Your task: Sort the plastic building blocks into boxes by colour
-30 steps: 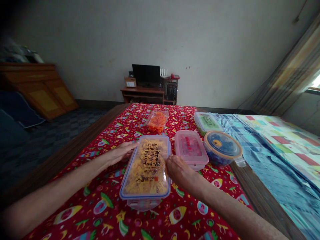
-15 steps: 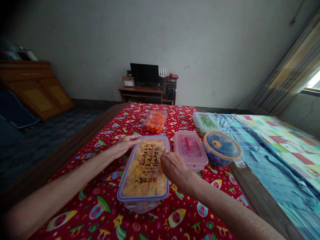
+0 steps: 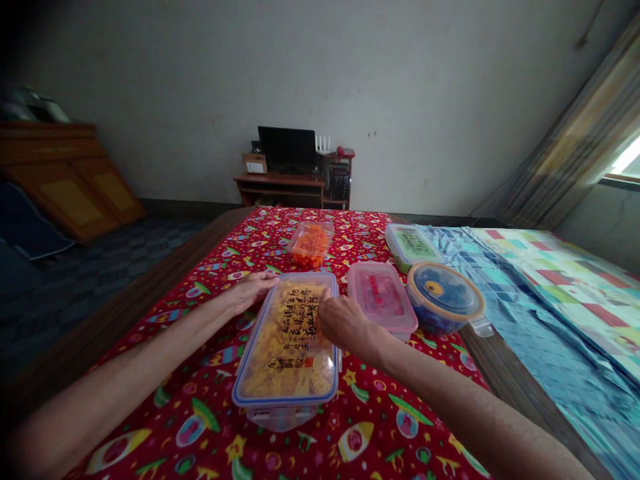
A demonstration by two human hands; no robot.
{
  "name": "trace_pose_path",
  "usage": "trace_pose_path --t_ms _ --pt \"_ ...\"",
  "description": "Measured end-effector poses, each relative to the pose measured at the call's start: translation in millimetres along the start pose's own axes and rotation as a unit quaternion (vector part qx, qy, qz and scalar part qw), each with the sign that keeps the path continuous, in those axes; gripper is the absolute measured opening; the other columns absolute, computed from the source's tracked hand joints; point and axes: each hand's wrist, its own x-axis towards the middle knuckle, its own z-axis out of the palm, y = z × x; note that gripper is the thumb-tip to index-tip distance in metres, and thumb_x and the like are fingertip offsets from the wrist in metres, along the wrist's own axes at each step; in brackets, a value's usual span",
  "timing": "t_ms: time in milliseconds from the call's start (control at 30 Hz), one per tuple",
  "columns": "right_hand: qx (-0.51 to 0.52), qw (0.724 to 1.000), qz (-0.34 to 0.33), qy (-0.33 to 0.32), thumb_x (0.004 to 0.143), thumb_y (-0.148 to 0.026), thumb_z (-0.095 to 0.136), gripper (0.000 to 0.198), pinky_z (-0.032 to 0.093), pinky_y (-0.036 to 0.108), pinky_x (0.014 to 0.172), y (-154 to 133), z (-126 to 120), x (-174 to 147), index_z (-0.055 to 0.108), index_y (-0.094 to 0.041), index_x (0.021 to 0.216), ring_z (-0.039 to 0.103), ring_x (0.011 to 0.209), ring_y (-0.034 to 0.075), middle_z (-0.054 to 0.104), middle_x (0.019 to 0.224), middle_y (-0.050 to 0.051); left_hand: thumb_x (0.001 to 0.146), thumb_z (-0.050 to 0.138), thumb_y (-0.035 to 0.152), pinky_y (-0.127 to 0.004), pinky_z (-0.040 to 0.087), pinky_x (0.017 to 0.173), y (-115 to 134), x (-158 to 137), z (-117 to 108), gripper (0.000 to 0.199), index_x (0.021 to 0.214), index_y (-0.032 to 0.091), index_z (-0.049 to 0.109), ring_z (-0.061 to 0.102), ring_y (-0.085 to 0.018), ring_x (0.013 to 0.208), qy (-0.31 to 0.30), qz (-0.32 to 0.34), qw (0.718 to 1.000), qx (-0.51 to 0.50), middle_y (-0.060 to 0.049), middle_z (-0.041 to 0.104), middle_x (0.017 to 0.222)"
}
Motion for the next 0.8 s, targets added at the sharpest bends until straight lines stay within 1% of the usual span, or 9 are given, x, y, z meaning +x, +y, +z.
trace_pose_path --t_ms 100,200,333,400,500,567,600,700,800 --pt "0.034 0.999 0.019 -0.013 0.087 -0.004 0.037 0.047 0.057 0.031 0.067 6 1 6 0.046 0.006 0.131 0.070 0.083 0.023 0.069 0.102 0.022 0.049 0.080 0.029 -0.023 0.042 0.057 2 -2 1 0.035 0.072 0.015 0.059 0.055 -0.011 0.056 0.008 0.002 1.000 0.007 0.003 0.060 0.063" --pt "0.043 0.997 0.055 -0.038 0.086 -0.003 0.035 0.050 0.056 0.031 0.065 7 3 13 0.042 0.008 0.134 0.070 0.084 0.025 0.069 0.100 0.024 0.049 0.079 0.032 -0.023 0.042 0.059 3 -3 1 0.036 0.075 0.015 0.061 0.056 -0.012 0.059 0.013 0.021 0.999 0.030 0.002 0.062 0.066" --pt "0.053 0.996 0.073 -0.027 0.087 -0.004 0.033 0.050 0.055 0.030 0.065 5 3 16 0.040 0.008 0.135 0.070 0.085 0.025 0.069 0.098 0.025 0.051 0.075 0.038 -0.024 0.041 0.058 3 -4 1 0.038 0.080 0.016 0.064 0.056 -0.013 0.059 0.019 0.033 0.997 0.072 0.002 0.063 0.067" --pt "0.051 0.995 0.078 -0.025 0.089 -0.004 0.032 0.048 0.055 0.029 0.066 4 1 15 0.042 0.006 0.135 0.070 0.085 0.024 0.069 0.098 0.024 0.056 0.071 0.045 -0.025 0.042 0.059 3 -5 1 0.039 0.081 0.015 0.064 0.057 -0.015 0.061 0.016 0.050 0.993 0.110 0.001 0.064 0.067" --pt "0.041 0.996 0.074 -0.029 0.089 -0.003 0.032 0.046 0.054 0.030 0.066 2 -8 14 0.046 0.004 0.133 0.069 0.084 0.023 0.069 0.100 0.024 0.066 0.059 0.057 -0.030 0.045 0.069 2 -4 3 0.046 0.084 0.015 0.068 0.062 -0.021 0.076 0.010 0.131 0.969 0.207 -0.004 0.070 0.078" --pt "0.028 0.997 0.057 -0.035 0.088 -0.001 0.032 0.044 0.054 0.032 0.066 0 -13 14 0.050 0.003 0.129 0.069 0.086 0.024 0.068 0.102 0.023 0.068 0.056 0.059 -0.033 0.046 0.080 2 -2 5 0.050 0.087 0.015 0.070 0.063 -0.025 0.087 0.017 0.183 0.947 0.262 -0.006 0.072 0.087" --pt "0.018 0.998 0.048 -0.034 0.088 0.000 0.033 0.043 0.054 0.033 0.067 0 -15 14 0.053 0.003 0.126 0.068 0.087 0.024 0.068 0.104 0.022 0.068 0.055 0.059 -0.034 0.046 0.083 1 -1 6 0.052 0.090 0.015 0.071 0.063 -0.026 0.091 0.021 0.197 0.940 0.279 -0.007 0.073 0.090" --pt "0.001 0.999 0.036 -0.016 0.089 -0.002 0.034 0.038 0.053 0.033 0.067 2 -14 18 0.059 -0.001 0.118 0.068 0.089 0.024 0.068 0.103 0.021 0.069 0.053 0.057 -0.035 0.046 0.087 -2 2 8 0.054 0.094 0.013 0.072 0.064 -0.028 0.094 0.037 0.204 0.930 0.305 -0.009 0.073 0.095" --pt "0.000 0.999 0.044 0.009 0.090 -0.005 0.037 0.033 0.051 0.032 0.067 7 -5 22 0.063 -0.005 0.111 0.067 0.083 0.023 0.069 0.094 0.020 0.072 0.050 0.053 -0.034 0.048 0.086 -5 6 8 0.052 0.097 0.013 0.072 0.064 -0.028 0.096 0.051 0.212 0.923 0.318 -0.009 0.073 0.100"
